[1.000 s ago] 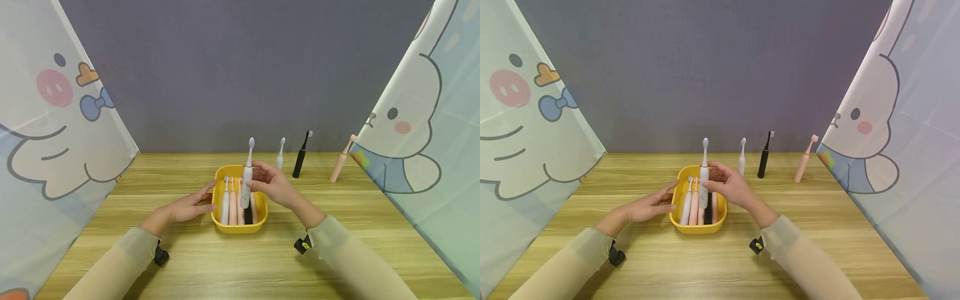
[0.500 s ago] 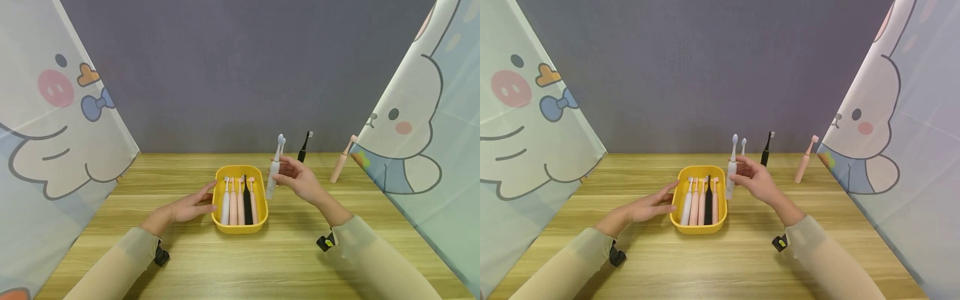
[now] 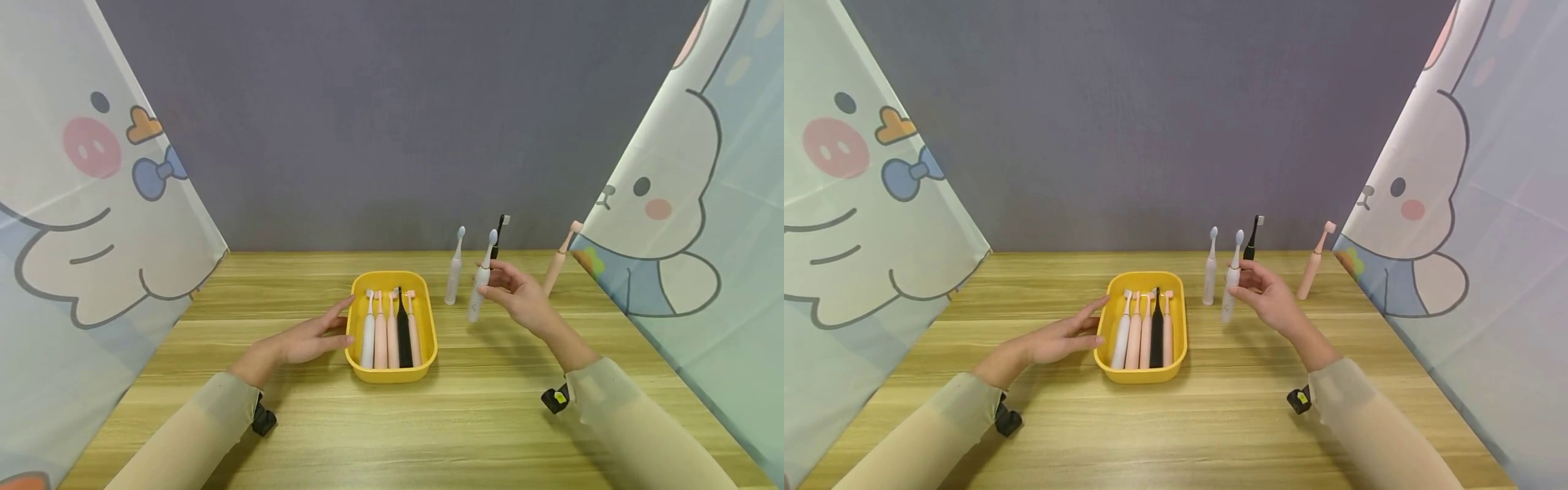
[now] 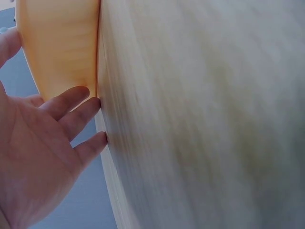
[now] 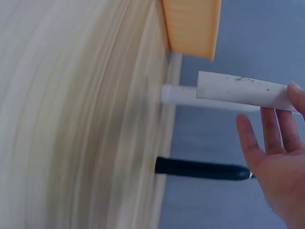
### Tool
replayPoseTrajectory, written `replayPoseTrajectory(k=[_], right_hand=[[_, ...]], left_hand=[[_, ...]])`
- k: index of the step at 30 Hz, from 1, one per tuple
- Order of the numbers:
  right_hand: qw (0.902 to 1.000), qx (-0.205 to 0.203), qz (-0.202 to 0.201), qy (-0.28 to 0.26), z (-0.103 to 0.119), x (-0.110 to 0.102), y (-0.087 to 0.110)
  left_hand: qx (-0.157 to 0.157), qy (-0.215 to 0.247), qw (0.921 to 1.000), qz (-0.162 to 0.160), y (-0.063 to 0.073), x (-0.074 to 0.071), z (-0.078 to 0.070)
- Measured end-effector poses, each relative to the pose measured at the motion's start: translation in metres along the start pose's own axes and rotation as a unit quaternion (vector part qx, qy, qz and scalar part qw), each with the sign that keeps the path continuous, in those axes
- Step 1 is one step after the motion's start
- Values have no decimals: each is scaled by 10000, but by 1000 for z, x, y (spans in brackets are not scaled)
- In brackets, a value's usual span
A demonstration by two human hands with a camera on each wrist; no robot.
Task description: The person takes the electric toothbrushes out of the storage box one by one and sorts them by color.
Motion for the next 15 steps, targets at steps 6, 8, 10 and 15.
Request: replayPoseTrajectory(k=[6, 8, 10, 15], right_hand=[[9995, 186, -80, 232, -12, -8, -4], [9992, 284, -98, 278, -16, -9, -6], [9988, 334, -108, 352, -19, -9, -9], [9981, 350, -110, 492, -27, -5, -16]], left_hand=[[51, -76, 10000, -25, 1, 0, 1], [90, -101, 9999, -35, 1, 0, 1], [73, -86, 9999, -36, 1, 0, 1], [37, 45, 10000, 14, 1, 1, 1]])
Point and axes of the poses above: each hand's wrist, its own y-axis away from the middle knuckle, its own x-axis out of the palm, z = x × y, the point moved 4 cm from there along -y, towards the middle knuckle, and after that the axes turned 9 degrees about -x, right-handed, at the moved point
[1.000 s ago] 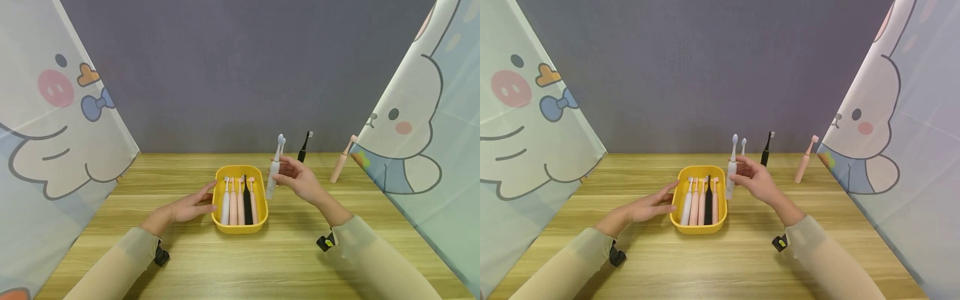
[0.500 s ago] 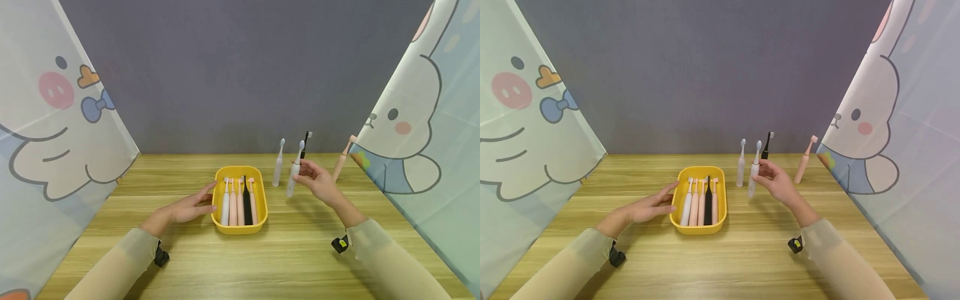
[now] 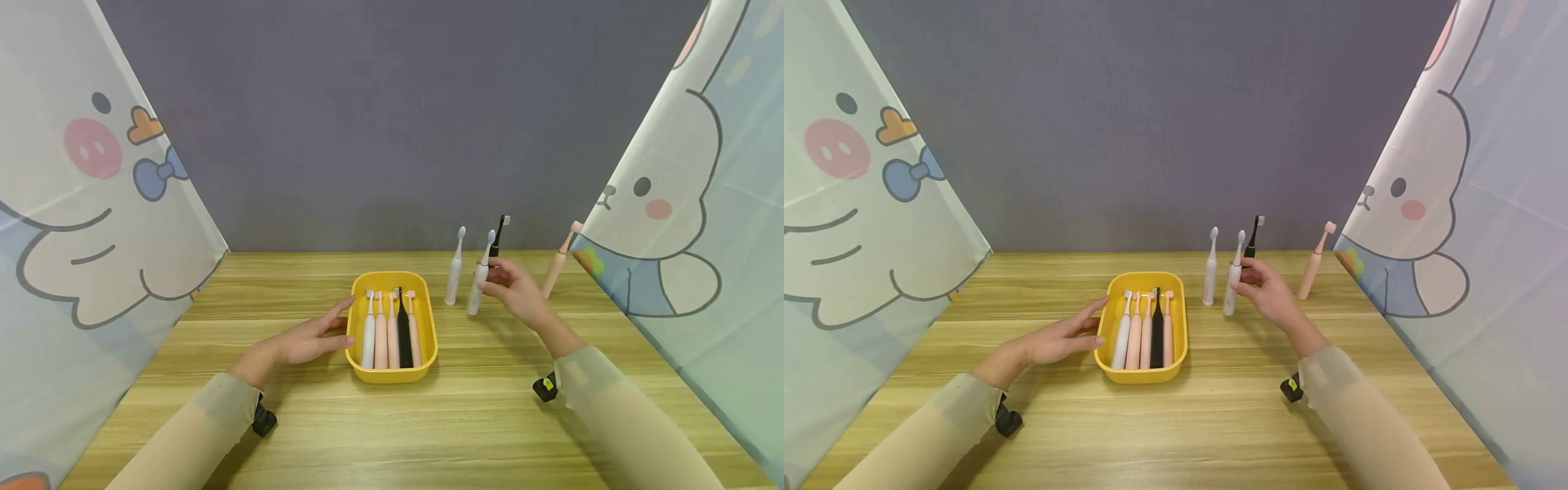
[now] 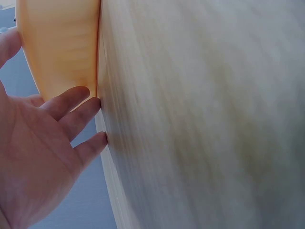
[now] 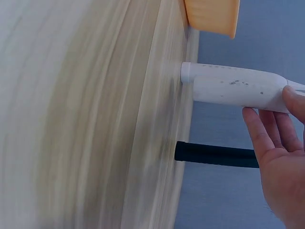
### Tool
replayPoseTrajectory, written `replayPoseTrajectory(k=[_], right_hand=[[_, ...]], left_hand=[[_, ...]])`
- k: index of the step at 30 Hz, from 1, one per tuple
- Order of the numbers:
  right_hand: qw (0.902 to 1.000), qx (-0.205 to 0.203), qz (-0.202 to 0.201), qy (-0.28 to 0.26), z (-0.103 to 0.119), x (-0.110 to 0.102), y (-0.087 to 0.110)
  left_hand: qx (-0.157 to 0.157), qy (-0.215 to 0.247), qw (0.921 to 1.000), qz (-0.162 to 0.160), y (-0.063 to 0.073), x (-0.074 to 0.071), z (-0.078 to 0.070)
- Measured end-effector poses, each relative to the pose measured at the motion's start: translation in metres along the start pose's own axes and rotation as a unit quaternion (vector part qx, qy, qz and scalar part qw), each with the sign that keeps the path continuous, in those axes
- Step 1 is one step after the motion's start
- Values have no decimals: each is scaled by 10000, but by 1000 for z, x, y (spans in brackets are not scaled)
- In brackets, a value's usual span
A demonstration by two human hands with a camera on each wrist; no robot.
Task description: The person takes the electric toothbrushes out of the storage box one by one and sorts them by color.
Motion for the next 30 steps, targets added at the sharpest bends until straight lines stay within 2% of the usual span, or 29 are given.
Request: replayPoseTrajectory(k=[11, 16, 30], right_hand=[[9990, 348, 91, 252, -8, 9, -12], [9986, 412, 44, 317, -13, 12, -17], [9975, 546, 54, 446, -25, 18, -26]], left_hand=[[76, -34, 10000, 20, 1, -1, -2], [23, -49, 10000, 13, 0, 0, -1], [127, 11, 9999, 46, 3, -1, -4]])
Point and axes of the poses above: each hand's wrist, its own y-axis away from the middle knuckle, its own x-axis out of the palm, z = x × y, the point moved 4 cm from there along -y, towards the middle knuckle, and after that the axes turned 9 degrees about -x, right-handed, at the moved point
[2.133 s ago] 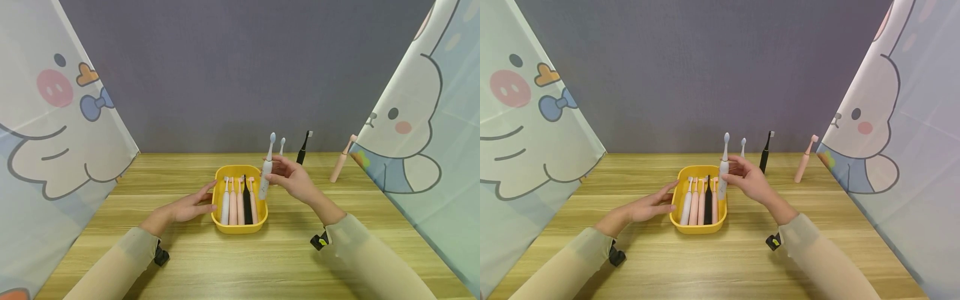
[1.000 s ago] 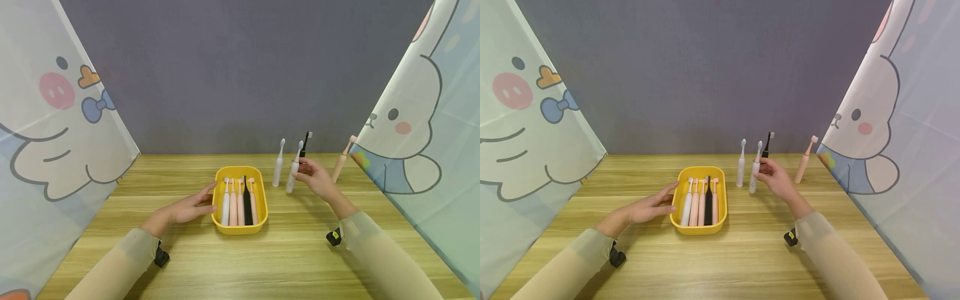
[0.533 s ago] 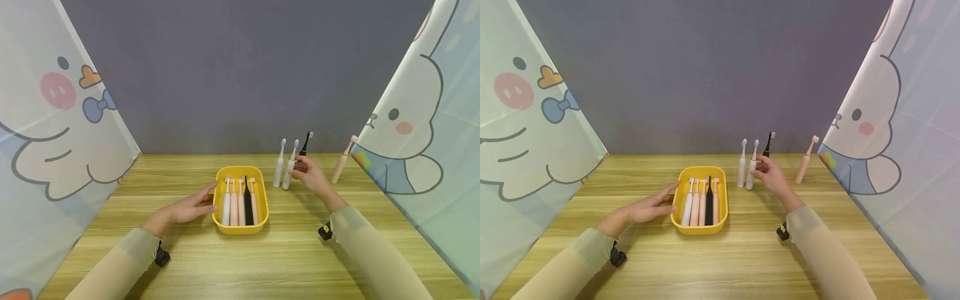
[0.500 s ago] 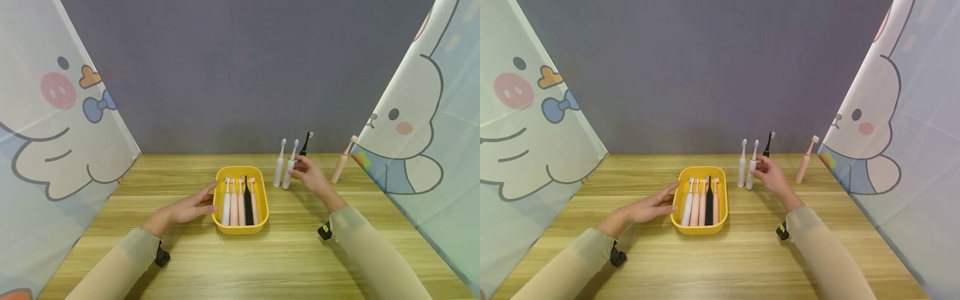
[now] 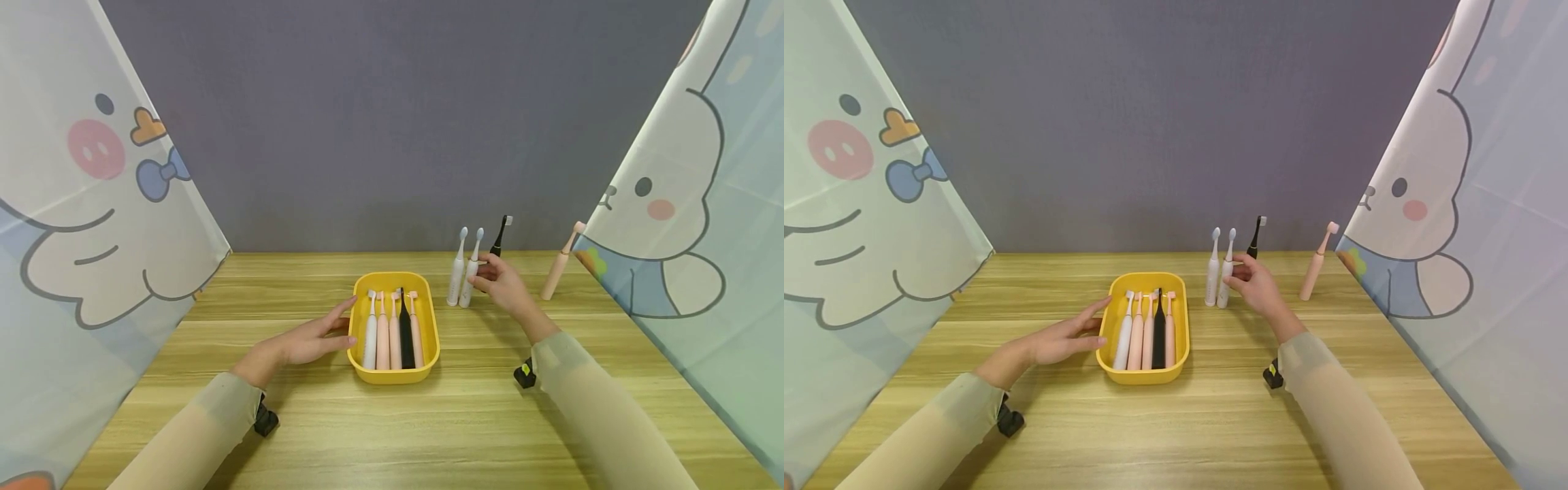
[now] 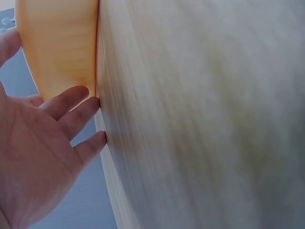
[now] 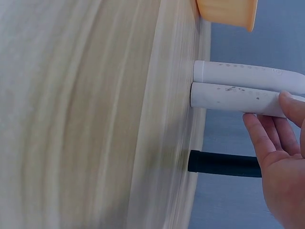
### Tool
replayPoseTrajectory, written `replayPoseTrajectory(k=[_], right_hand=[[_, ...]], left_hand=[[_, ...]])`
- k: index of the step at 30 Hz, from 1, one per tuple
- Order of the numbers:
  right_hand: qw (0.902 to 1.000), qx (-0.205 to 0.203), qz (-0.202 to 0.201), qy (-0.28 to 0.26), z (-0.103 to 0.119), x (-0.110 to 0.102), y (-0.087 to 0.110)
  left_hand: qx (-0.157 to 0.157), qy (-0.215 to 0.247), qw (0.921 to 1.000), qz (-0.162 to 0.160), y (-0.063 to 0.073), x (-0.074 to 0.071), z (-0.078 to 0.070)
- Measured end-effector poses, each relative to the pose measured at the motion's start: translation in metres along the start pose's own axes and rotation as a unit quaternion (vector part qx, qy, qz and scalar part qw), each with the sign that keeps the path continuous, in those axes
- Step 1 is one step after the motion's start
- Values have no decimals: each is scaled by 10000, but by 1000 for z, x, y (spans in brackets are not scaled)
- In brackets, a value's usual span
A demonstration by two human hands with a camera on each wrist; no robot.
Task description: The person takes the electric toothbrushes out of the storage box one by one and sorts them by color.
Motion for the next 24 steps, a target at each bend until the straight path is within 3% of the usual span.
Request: replayPoseTrajectory(k=[24], right_hand=[[9999, -107, 20, -45, 3, 5, 1]], left_hand=[[-197, -67, 9998, -56, -1, 1, 3]])
Point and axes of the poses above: each hand's wrist, its own y-axis away from the middle knuckle, its own x-axis out of the palm, z = x × y, the point moved 4 cm from there along -y, towards the middle knuckle, and after that the axes turned 9 degrees about -x, right-handed, at the moved point
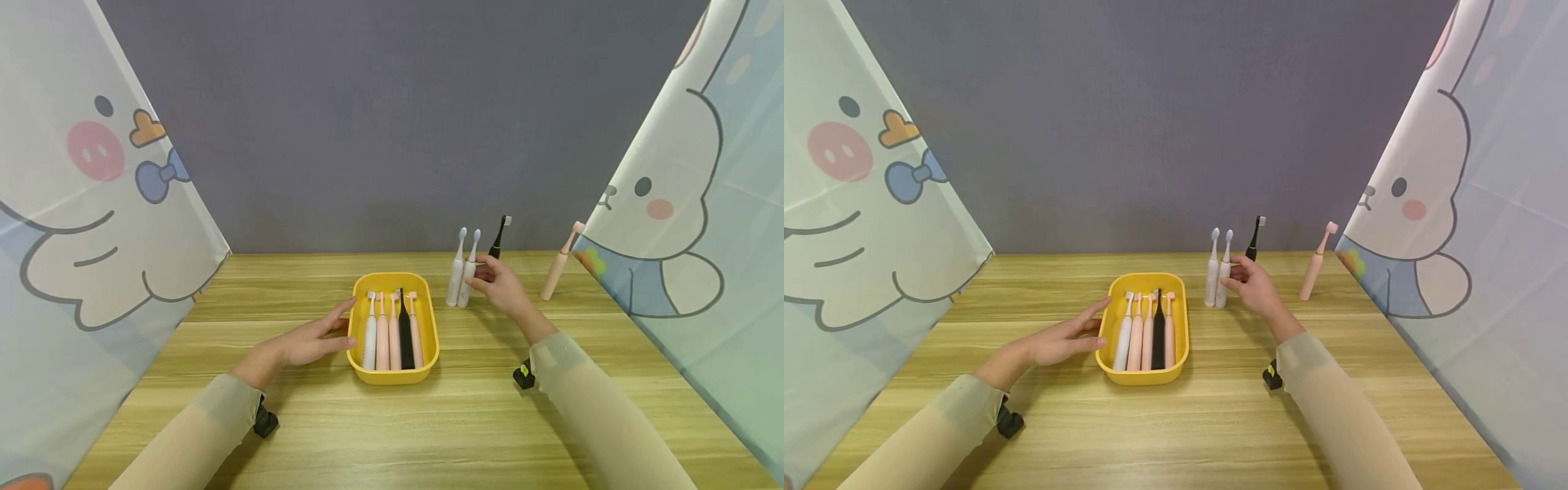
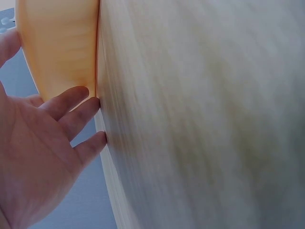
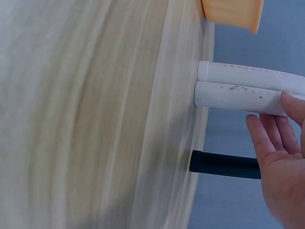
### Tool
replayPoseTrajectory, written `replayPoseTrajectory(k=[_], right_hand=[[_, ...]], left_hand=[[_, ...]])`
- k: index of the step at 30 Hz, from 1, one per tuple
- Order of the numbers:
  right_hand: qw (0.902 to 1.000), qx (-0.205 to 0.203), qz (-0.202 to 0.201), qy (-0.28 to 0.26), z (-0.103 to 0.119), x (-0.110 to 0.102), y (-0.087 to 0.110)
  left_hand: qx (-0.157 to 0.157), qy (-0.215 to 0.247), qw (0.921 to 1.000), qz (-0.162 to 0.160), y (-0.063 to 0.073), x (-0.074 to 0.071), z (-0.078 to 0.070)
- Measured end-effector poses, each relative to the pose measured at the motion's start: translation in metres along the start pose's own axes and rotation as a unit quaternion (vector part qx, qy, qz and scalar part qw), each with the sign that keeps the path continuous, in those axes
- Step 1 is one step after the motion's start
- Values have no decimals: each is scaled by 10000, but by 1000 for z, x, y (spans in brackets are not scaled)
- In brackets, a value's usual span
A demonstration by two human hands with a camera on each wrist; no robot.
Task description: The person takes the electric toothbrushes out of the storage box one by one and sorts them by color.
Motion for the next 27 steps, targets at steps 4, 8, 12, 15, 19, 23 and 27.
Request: replayPoseTrajectory(k=[4, 8, 12, 15, 19, 23, 27], right_hand=[[10000, 40, 27, 52, -1, 0, 0], [9999, 99, 25, 65, -2, -1, 0], [9999, 107, 12, 0, -3, -4, 3], [9999, 128, 41, -86, -3, -8, 5], [9997, 147, 143, -126, -2, -13, 11], [9997, 97, 179, -107, 1, -19, 18], [9998, -12, 173, -113, 5, -24, 24]], left_hand=[[-15, -32, 10000, 5, 0, 0, 0], [14, -107, 9999, 1, -1, 0, 0], [77, -144, 9999, 1, -1, 0, 0], [98, -139, 9999, 19, 0, 0, 0], [88, -139, 9999, 18, 0, 0, -1], [36, -135, 9999, -13, -1, 0, 0], [-24, -116, 9999, -14, -2, 0, 0]])
Point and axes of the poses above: each hand's wrist, its own y-axis away from the middle knuckle, its own x-axis out of the palm, z = x × y, the point moved 4 cm from there along -y, towards the middle knuckle, and after that the axes turned 9 degrees about -x, right-handed, at the moved point
